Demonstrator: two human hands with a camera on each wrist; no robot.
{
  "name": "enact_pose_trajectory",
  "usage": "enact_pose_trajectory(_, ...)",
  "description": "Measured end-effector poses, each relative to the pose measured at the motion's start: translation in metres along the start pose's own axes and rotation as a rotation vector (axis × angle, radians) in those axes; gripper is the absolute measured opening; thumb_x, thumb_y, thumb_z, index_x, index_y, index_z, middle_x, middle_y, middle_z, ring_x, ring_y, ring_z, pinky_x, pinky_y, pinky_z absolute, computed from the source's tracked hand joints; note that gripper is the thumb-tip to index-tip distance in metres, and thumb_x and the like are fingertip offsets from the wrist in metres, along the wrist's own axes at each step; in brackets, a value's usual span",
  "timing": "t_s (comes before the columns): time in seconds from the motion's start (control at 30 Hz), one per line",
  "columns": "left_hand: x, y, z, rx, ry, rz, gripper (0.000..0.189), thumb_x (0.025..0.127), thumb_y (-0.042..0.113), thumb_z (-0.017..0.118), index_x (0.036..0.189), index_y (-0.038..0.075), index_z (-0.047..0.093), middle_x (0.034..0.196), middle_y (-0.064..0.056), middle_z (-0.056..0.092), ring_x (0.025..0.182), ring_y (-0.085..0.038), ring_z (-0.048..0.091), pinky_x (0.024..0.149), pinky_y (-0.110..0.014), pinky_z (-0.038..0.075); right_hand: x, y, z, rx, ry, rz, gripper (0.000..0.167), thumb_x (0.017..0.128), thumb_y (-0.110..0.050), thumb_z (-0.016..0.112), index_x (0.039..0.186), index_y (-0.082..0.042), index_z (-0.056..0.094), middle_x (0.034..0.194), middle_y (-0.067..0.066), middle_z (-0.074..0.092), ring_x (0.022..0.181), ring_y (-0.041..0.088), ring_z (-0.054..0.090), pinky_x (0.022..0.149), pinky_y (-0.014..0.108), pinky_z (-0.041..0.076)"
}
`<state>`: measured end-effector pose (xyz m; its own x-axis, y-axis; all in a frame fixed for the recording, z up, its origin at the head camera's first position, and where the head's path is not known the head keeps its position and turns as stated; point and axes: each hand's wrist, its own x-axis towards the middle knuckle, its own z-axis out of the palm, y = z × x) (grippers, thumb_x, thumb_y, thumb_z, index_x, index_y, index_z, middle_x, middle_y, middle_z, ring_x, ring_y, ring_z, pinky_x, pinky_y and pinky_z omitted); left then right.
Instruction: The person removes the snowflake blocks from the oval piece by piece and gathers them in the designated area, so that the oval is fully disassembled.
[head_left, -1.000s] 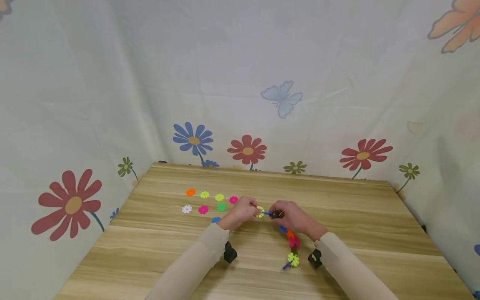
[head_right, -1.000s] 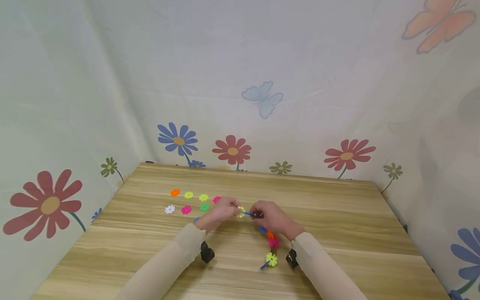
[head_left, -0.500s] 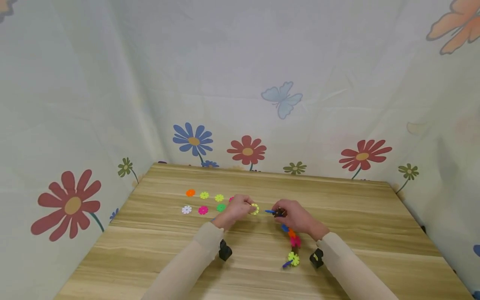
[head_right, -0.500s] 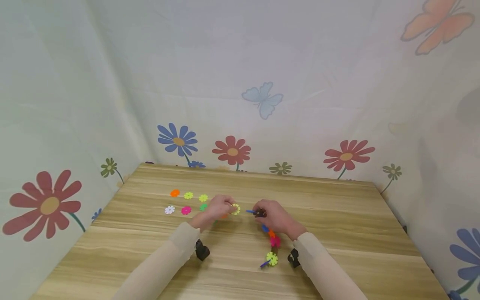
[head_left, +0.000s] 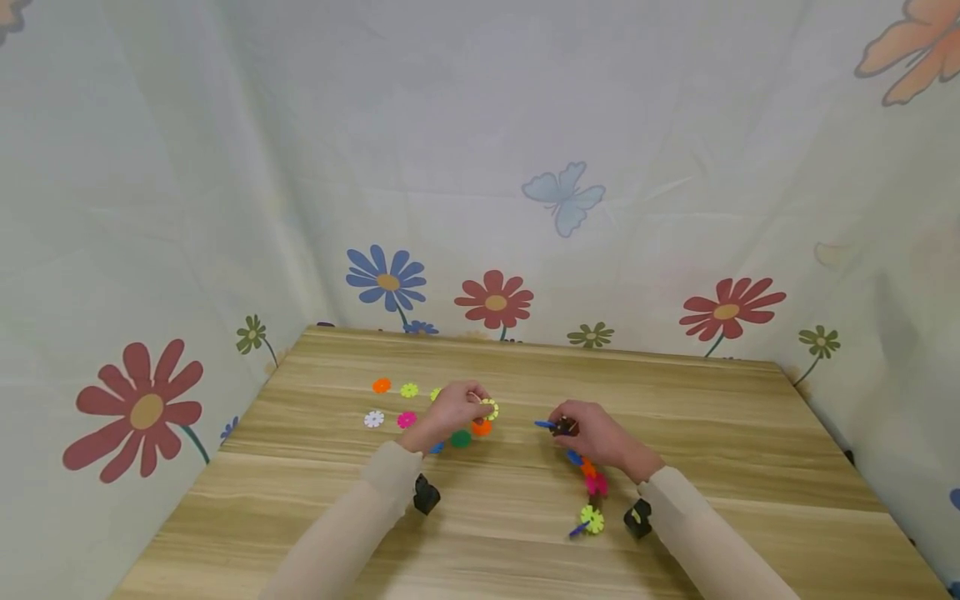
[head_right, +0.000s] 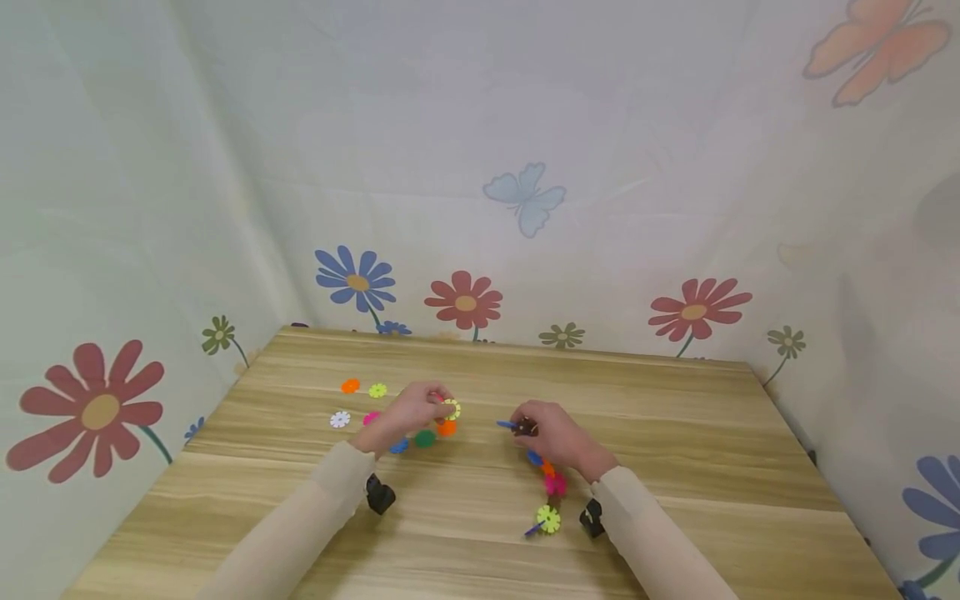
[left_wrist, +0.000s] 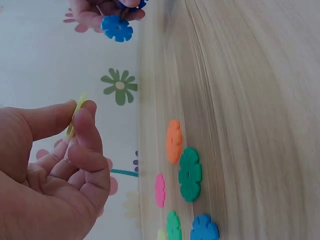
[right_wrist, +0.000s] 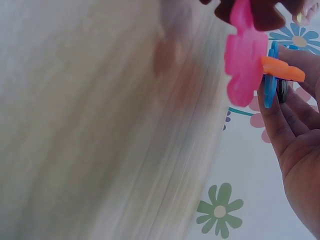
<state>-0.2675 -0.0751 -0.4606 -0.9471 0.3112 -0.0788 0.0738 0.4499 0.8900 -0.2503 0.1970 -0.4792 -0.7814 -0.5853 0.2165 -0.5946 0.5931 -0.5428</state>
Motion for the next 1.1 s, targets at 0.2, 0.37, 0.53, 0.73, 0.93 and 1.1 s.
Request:
enact_pose_trajectory(0.2,-0.002,-0.004,-0.006,-0.029,-0.049,-0.022,0.016,0.088,0.008,0.064,0.103,0.001,0.062,0.08,-0.008,0.059,0.078,-0.033,0.062,0.073,-0.042,0.052,-0.001,-0.001,-0.001,0.01,-0.005,0.011,0.019,0.083,-0.005,0.072,0.1,-0.005,0.064,0.093,0.0,0.063,0.083,0.014,0.062,0.073,0.031,0.052)
enact_pose_trajectory(0.37,-0.005,-0.008,-0.009,0.008,-0.101,0.012,0.018,0.087,0.005,0.064,0.105,0.001,0.062,0.075,-0.01,0.059,0.077,-0.031,0.063,0.072,-0.041,0.052,-0.002,0.001,-0.001,0.003,-0.007,0.012,0.018,0.083,-0.006,0.072,0.1,-0.006,0.064,0.093,-0.001,0.063,0.082,0.013,0.062,0.073,0.03,0.052)
enact_pose_trajectory(0.53,-0.011,-0.011,-0.007,0.071,-0.147,0.065,0.027,0.083,0.0,0.068,0.109,0.0,0.062,0.079,-0.008,0.057,0.075,-0.024,0.055,0.064,-0.032,0.048,-0.003,0.004,-0.001,0.0,0.0,0.006,0.018,0.083,-0.007,0.072,0.099,-0.007,0.064,0.092,-0.002,0.063,0.082,0.011,0.061,0.072,0.029,0.052)
enact_pose_trajectory(0.73,-0.012,-0.016,0.003,0.139,-0.166,0.108,0.031,0.075,-0.006,0.072,0.104,0.001,0.064,0.086,-0.007,0.057,0.077,-0.015,0.051,0.061,-0.025,0.046,-0.004,0.003,-0.001,0.005,-0.003,0.01,0.018,0.083,-0.008,0.072,0.099,-0.008,0.064,0.093,-0.003,0.063,0.082,0.011,0.061,0.072,0.03,0.052)
enact_pose_trajectory(0.93,-0.006,-0.013,0.015,0.225,-0.139,0.116,0.029,0.075,-0.003,0.074,0.101,0.005,0.065,0.083,-0.004,0.058,0.074,-0.015,0.053,0.061,-0.026,0.047,-0.004,0.003,-0.001,0.012,-0.019,0.011,0.018,0.084,-0.007,0.071,0.1,-0.006,0.064,0.093,-0.002,0.063,0.083,0.012,0.062,0.072,0.029,0.051)
enact_pose_trajectory(1.1,0.002,-0.005,0.022,0.221,-0.091,0.089,0.028,0.079,-0.001,0.073,0.105,0.004,0.064,0.085,-0.005,0.058,0.073,-0.016,0.054,0.061,-0.027,0.048,-0.004,0.004,0.001,0.024,-0.023,0.007,0.019,0.084,-0.005,0.071,0.101,-0.004,0.064,0.093,-0.001,0.065,0.083,0.011,0.062,0.071,0.028,0.051)
